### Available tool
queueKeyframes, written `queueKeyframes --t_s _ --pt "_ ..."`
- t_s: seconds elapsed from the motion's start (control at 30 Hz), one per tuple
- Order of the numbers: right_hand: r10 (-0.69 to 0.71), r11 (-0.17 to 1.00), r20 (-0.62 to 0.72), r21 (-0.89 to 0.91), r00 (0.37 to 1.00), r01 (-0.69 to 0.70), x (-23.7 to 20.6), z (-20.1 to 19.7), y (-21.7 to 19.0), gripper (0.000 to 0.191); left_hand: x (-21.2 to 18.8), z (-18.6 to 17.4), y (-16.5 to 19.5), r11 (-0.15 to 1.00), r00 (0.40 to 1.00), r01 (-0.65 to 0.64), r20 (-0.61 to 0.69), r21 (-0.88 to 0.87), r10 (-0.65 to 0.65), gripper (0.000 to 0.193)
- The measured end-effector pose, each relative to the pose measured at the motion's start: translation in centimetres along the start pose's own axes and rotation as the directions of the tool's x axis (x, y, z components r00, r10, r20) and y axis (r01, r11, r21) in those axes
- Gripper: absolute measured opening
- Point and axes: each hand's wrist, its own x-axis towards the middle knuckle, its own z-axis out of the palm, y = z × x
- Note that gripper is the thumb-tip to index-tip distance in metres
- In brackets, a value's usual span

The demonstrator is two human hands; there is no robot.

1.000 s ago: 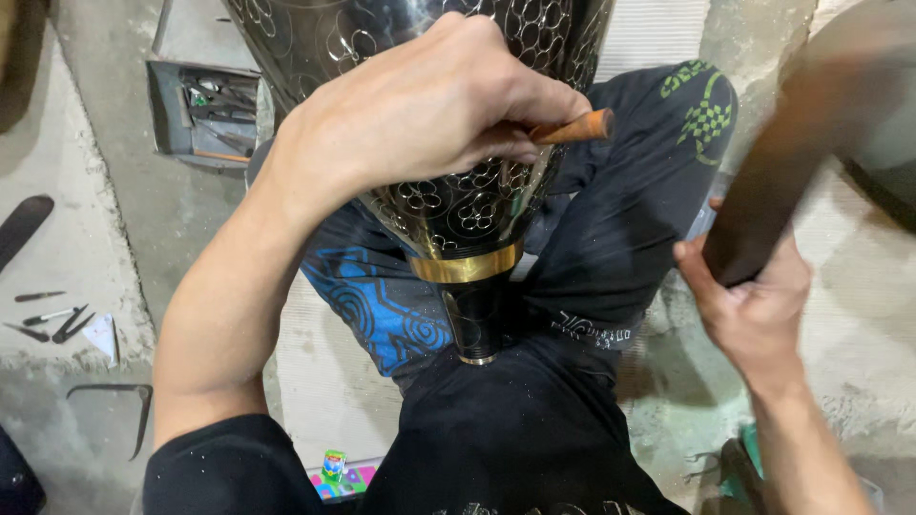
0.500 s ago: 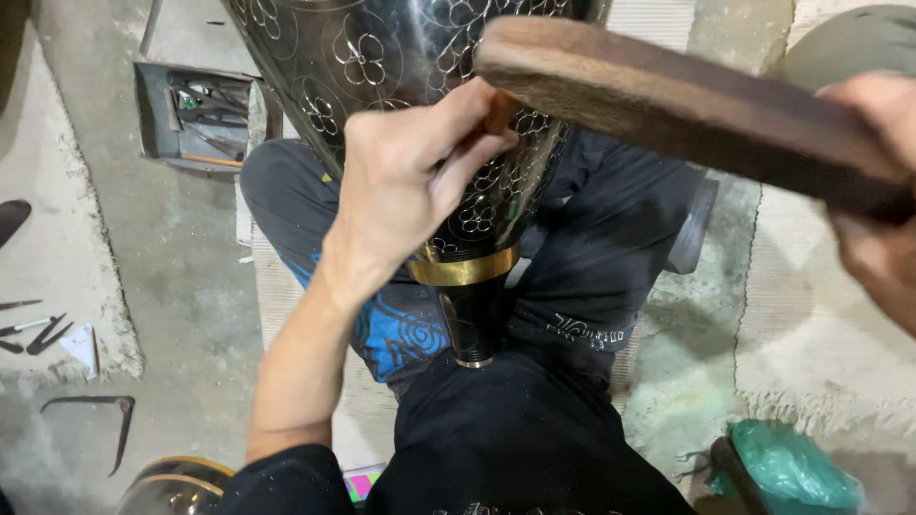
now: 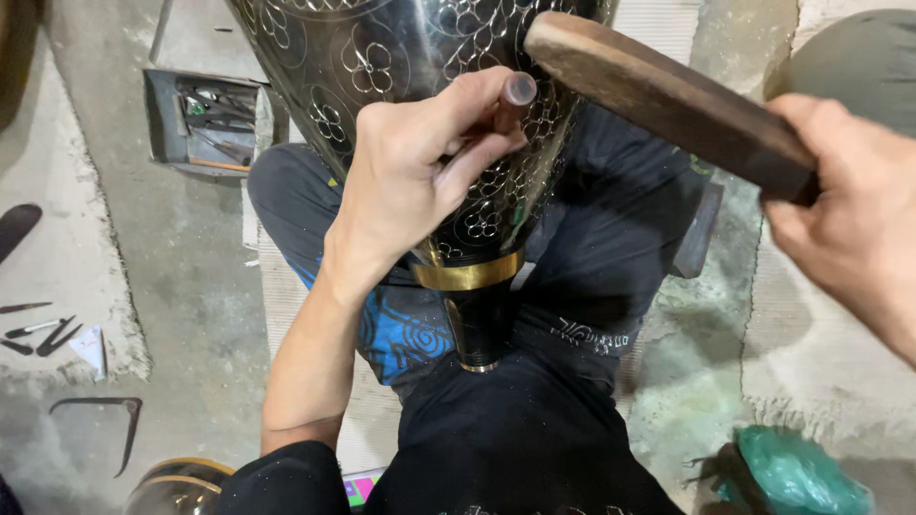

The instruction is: The person sits on the floor with a large engraved brass vessel held between their legs and repeatedly strikes a small punch held against the vessel's surface using a wooden mallet, repositioning the punch to work the pattern across the metal.

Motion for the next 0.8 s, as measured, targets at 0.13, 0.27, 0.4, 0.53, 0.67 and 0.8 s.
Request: queueKeyframes --t_s 0.13,0.27,0.4,0.53,0.67,0.8 --pt "-0.026 0.994 -0.073 0.105 0.997 0.033 -1.8 1.3 1.5 0.039 1.0 -0.3 1.0 0.999 0.999 0.002 0.047 0.042 -0.004 0.039" --pt "0.127 0.841 -0.026 0.533 0.992 -0.094 -3.4 2.6 3.1 0.01 1.7 -0.3 1.5 0.997 0.995 -0.06 0.088 0.051 0.055 0.033" --pt "0.113 0.893 -0.097 0.447 0.989 -0.058 -4.6 2.8 3.6 0.022 3.2 -0.9 1.1 0.987 0.967 -0.09 0.25 0.133 0.054 0.027" --pt "0.272 0.812 -0.129 0.563 0.954 -0.156 -5.8 3.4 2.5 0.032 4.7 -1.3 1.1 0.973 0.926 -0.207 0.342 0.1 0.162 0.026" --pt "0.143 0.955 -0.211 0.285 0.967 -0.079 -6.6 3.8 2.2 0.03 5.8 -1.4 0.8 0.966 0.874 -0.251 0.442 0.06 0.2 0.025" --pt "0.227 0.933 -0.178 0.323 0.957 -0.161 -7.5 5.3 1.8 0.03 5.6 -1.4 0.7 0.947 0.847 -0.317 0.466 0.052 0.258 0.028"
